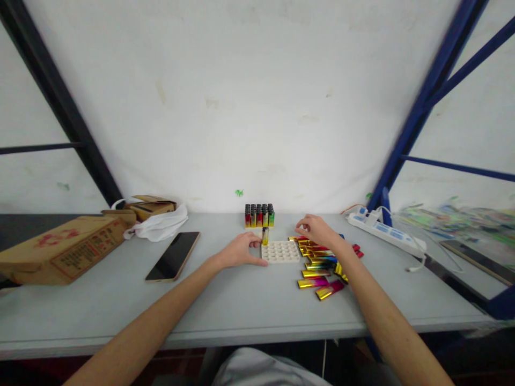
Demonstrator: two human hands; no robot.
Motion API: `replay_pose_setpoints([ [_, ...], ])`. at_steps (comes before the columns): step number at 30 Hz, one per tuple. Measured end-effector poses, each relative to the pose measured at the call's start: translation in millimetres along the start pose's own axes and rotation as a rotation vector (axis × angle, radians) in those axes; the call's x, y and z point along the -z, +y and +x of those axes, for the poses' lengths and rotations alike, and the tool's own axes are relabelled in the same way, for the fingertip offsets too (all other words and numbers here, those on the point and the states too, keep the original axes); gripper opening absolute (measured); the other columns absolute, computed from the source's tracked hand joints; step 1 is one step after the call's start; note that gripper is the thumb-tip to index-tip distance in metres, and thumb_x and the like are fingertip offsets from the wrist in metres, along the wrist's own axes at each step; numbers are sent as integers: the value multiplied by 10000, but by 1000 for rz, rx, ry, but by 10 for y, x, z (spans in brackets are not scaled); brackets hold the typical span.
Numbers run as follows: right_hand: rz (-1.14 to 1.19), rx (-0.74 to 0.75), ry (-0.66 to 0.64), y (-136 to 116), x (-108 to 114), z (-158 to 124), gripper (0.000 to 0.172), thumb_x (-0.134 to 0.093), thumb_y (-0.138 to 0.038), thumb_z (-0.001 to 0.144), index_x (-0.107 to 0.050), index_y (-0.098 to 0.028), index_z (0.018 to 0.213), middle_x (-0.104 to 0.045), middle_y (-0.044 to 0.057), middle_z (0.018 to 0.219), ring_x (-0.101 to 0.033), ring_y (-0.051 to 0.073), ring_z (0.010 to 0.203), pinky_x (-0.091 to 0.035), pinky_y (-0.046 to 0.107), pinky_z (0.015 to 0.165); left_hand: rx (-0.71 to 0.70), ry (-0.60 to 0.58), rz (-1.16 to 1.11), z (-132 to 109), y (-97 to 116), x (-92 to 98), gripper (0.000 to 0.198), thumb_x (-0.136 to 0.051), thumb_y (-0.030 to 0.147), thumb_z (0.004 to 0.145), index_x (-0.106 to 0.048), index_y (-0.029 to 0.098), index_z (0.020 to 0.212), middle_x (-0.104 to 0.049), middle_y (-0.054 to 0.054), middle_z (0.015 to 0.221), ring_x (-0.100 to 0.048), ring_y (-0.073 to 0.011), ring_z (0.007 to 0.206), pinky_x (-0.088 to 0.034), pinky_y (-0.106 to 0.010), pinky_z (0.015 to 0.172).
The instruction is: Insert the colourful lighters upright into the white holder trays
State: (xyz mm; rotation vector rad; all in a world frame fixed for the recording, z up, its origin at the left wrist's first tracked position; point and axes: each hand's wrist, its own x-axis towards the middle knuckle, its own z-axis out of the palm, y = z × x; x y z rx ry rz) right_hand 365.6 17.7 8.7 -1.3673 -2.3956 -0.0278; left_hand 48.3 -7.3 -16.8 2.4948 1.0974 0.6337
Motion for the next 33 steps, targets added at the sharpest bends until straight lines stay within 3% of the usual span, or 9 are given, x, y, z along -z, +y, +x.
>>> replay_pose_setpoints([
  [4,68,68,-94,127,-43,-34,233,-670,-317,915,-816,-179,1032,-754,133,1110,-675,260,1013,-479,325,935,0,1,-6,-4,-3,-1,566,-843,654,618,-693,171,872,-610,-12,856,-564,-209,802,-406,-297,717],
  [8,118,34,-158,191,-154,-49,206,-645,-315,934,-791,-174,969,-766,110,1014,-682,235,929,-491,303,865,-3,3,-5,-4,2,3,575,-834,667,619,-689,172,874,-602,-12,847,-560,-210,797,-405,-299,715],
  [12,52,-110,-118,139,-214,-40,186,-634,-328,963,-689,-159,1019,-743,108,974,-661,209,843,-459,271,762,-7,0,-1,-4,7,10,574,-831,667,621,-682,173,871,-604,-15,854,-561,-211,798,-401,-298,713],
  [16,78,-229,52,9,-185,-15,215,-456,-272,1037,-621,-153,1109,-720,87,858,-638,198,762,-409,270,713,-10,-8,9,-4,-2,7,573,-826,674,629,-662,175,858,-604,-15,857,-561,-210,804,-403,-297,721],
  [19,247,-250,190,-110,-154,10,263,-431,-310,1021,-645,-159,1032,-699,58,804,-609,189,719,-401,281,700,-12,-9,18,-2,-10,4,580,-825,679,628,-658,176,863,-608,-15,857,-563,-208,797,-405,-297,719],
  [22,492,-277,268,-234,-145,35,370,-525,-488,948,-684,-161,880,-671,34,744,-562,175,671,-404,280,657,-19,-3,24,-2,-6,7,570,-832,670,627,-650,178,850,-607,-12,847,-559,-202,784,-407,-294,708],
  [27,877,-257,227,-446,-153,51,507,-637,-660,824,-664,-158,762,-593,8,687,-525,159,681,-441,269,645,-27,1,13,-10,19,19,552,-841,646,637,-651,174,852,-602,-9,841,-550,-194,778,-401,-292,697],
  [30,1046,-211,230,-562,-163,47,511,-598,-690,852,-618,-181,812,-607,14,774,-563,166,767,-490,275,714,-16,-2,-5,-13,30,22,555,-849,634,636,-663,171,881,-607,-18,858,-556,-204,793,-408,-302,714],
  [33,1163,-214,179,-663,-176,31,509,-523,-715,898,-542,-211,830,-592,-2,756,-577,157,710,-506,280,683,-11,-3,-6,-15,34,21,558,-849,636,631,-658,172,874,-607,-18,852,-559,-209,791,-410,-310,721],
])
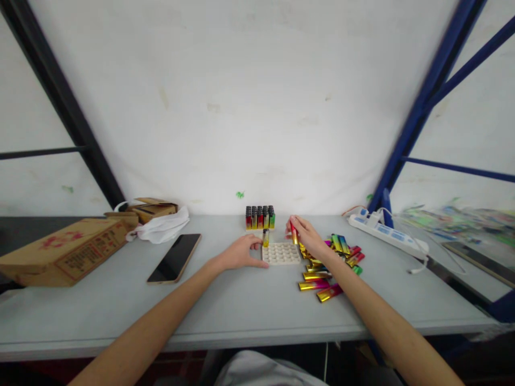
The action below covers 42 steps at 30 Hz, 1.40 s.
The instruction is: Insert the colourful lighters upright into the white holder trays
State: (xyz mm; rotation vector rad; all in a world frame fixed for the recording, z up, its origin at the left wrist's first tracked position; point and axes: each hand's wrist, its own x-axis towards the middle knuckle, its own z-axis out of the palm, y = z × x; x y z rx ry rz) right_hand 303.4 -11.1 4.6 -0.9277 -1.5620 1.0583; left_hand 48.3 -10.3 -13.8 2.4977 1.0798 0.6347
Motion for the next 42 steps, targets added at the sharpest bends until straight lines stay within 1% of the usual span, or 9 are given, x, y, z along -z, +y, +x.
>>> replay_pose_setpoints([
  [3,120,-80,-92,-24,-71,-43,493,-490,-732,911,-480,-240,876,-506,-61,637,-493,124,529,-482,268,576,-3,-1,10,-2,1,0,558,-835,653,639,-645,175,853,-604,-16,848,-559,-207,790,-412,-308,717],
  [6,171,-150,-118,-37,-121,-53,516,-518,-761,879,-466,-248,870,-302,-112,563,-267,89,428,-336,221,436,-5,2,13,-2,0,0,566,-832,658,641,-645,175,870,-606,-16,855,-558,-205,791,-415,-307,720],
  [8,191,-188,-107,-31,-146,-33,568,-510,-802,850,-468,-237,805,-244,-110,562,-200,81,431,-239,215,409,-10,3,15,-1,-4,0,568,-831,659,642,-643,175,873,-603,-15,853,-554,-202,789,-412,-305,718],
  [13,192,-243,-39,26,-216,15,650,-392,-823,865,-316,-241,587,-200,-86,491,-162,79,420,-146,241,414,-15,2,28,2,-10,1,567,-819,675,644,-632,179,846,-592,-12,843,-543,-200,789,-402,-297,704],
  [18,111,-295,70,66,-283,-20,512,-405,-604,928,-256,-261,577,-188,-80,466,-119,84,410,-102,249,393,-12,6,35,-4,20,8,578,-806,689,645,-648,179,867,-613,-23,864,-557,-211,808,-406,-296,711],
  [24,52,-256,74,65,-294,-42,385,-349,-427,920,-280,-261,579,-217,-64,441,-155,95,390,-131,239,369,-12,3,45,1,-5,-6,593,-814,689,642,-650,170,878,-615,-32,875,-561,-219,814,-412,-307,721],
  [29,69,-286,47,78,-285,-41,382,-360,-454,913,-285,-263,592,-211,-71,449,-136,92,399,-106,229,364,-22,18,25,8,-36,-23,588,-823,678,634,-663,171,885,-617,-26,862,-565,-215,795,-420,-309,717],
  [35,101,-313,55,71,-291,-40,494,-369,-605,928,-260,-267,585,-180,-83,458,-117,85,404,-95,231,367,-18,14,38,7,-36,-25,585,-828,674,632,-662,173,885,-622,-24,862,-569,-215,799,-417,-302,718],
  [42,82,-303,38,79,-285,-38,443,-349,-514,927,-275,-269,565,-198,-71,436,-146,96,385,-119,240,366,-9,7,40,8,-47,-29,591,-829,676,636,-659,174,897,-622,-27,876,-574,-223,811,-419,-306,731],
])
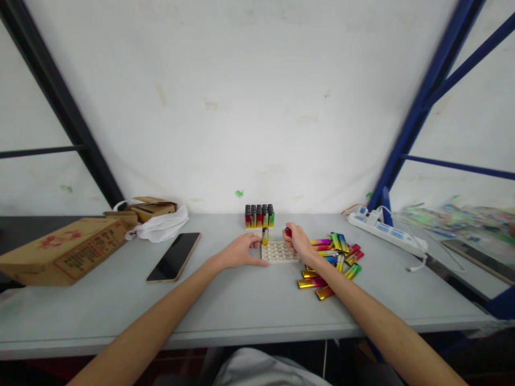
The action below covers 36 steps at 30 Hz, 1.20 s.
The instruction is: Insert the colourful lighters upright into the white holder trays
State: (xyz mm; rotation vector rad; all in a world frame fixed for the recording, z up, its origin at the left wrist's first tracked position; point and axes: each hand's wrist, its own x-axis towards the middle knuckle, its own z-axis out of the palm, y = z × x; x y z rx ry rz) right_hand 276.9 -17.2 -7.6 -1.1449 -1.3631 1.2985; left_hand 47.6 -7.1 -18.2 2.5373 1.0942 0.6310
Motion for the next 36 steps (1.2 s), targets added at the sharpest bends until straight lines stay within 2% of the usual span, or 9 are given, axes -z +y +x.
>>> replay_pose_setpoints([
  [8,-43,83,15,21,3,-4,409,-358,-470,921,-297,-265,572,-236,-64,430,-179,100,385,-145,242,362,9,-16,0,-2,20,14,605,-829,675,643,-660,163,917,-615,-36,891,-576,-231,828,-415,-310,744],
  [11,-53,81,21,22,0,-9,466,-353,-538,942,-313,-259,571,-246,-62,436,-194,98,388,-157,244,368,7,-8,-12,-3,13,7,605,-835,666,632,-668,163,924,-618,-34,886,-576,-230,819,-418,-313,738],
  [13,-53,103,22,19,6,-6,520,-355,-619,951,-384,-241,596,-255,-67,457,-207,98,403,-174,240,384,0,-5,-14,-2,5,3,601,-832,670,634,-662,166,914,-611,-28,878,-567,-223,812,-418,-310,731],
  [16,-33,194,-23,16,24,14,609,-342,-741,943,-576,-201,784,-274,-76,528,-225,102,439,-200,236,418,-11,-7,-20,1,1,3,581,-827,665,647,-650,171,894,-599,-19,865,-559,-215,806,-417,-304,723],
  [19,-58,284,-56,36,41,44,681,-315,-779,944,-643,-186,1011,-347,-63,599,-310,118,483,-282,251,462,-20,-4,-23,0,7,7,564,-831,652,653,-653,171,887,-601,-18,862,-561,-213,801,-418,-303,715],
  [23,-232,432,-31,81,40,73,577,-389,-703,975,-644,-202,1107,-577,-2,741,-550,179,704,-480,305,688,-24,3,-17,-5,13,6,563,-841,639,656,-668,169,913,-616,-27,868,-570,-216,800,-430,-314,727],
  [26,-325,508,-40,90,33,67,476,-505,-626,963,-669,-192,1072,-707,62,970,-637,212,920,-520,335,842,-26,10,-8,-7,5,-3,559,-851,623,655,-679,167,930,-626,-32,873,-575,-220,802,-438,-319,735],
  [28,-357,515,-69,82,33,50,429,-580,-567,943,-685,-179,1092,-739,86,1043,-675,222,956,-540,351,868,-24,11,-1,-7,-4,-9,560,-856,622,651,-686,165,928,-628,-32,869,-577,-222,802,-440,-320,735],
  [36,-542,606,-110,25,31,-18,301,-635,-446,949,-725,-192,1084,-792,83,965,-752,222,865,-596,340,805,-29,3,-18,-11,-17,-9,650,-853,625,657,-713,166,1095,-636,-36,910,-590,-230,838,-455,-321,770],
])
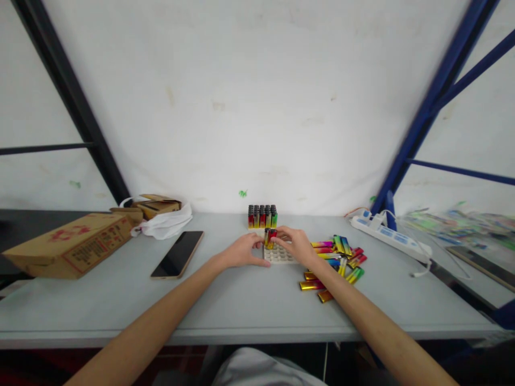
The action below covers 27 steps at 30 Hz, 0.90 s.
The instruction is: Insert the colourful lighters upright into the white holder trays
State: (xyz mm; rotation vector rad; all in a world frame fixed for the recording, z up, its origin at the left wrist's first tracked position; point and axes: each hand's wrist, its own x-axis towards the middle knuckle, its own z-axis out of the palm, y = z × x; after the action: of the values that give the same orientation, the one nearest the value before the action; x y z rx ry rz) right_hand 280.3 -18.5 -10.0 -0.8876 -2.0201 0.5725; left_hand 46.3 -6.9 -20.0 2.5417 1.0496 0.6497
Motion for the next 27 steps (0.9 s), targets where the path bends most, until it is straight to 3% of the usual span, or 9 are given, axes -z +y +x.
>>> replay_pose_setpoints([
  [6,-168,103,9,1,41,13,267,-641,-390,964,-763,-175,1066,-795,106,983,-750,237,869,-582,335,818,-2,-7,3,-1,5,3,652,-861,609,657,-717,152,1100,-642,-43,920,-594,-233,849,-459,-319,778],
  [19,-209,123,-57,-6,11,4,250,-637,-297,974,-724,-186,1179,-791,89,1062,-749,225,917,-576,330,847,0,0,2,-2,8,4,651,-844,640,658,-718,167,1088,-664,-48,933,-607,-242,859,-470,-326,786],
  [23,-358,129,-102,-15,-19,17,198,-631,-283,986,-724,-164,1114,-772,96,974,-716,206,838,-543,304,798,6,-1,5,-3,23,12,652,-841,648,652,-721,164,1070,-658,-46,920,-607,-242,849,-468,-327,782],
  [27,-479,100,-134,-10,47,44,251,-644,-386,977,-730,-154,1022,-730,95,882,-671,199,764,-510,298,750,7,-1,-4,-1,25,16,647,-833,656,659,-714,164,1062,-657,-47,922,-607,-242,851,-474,-330,788],
])
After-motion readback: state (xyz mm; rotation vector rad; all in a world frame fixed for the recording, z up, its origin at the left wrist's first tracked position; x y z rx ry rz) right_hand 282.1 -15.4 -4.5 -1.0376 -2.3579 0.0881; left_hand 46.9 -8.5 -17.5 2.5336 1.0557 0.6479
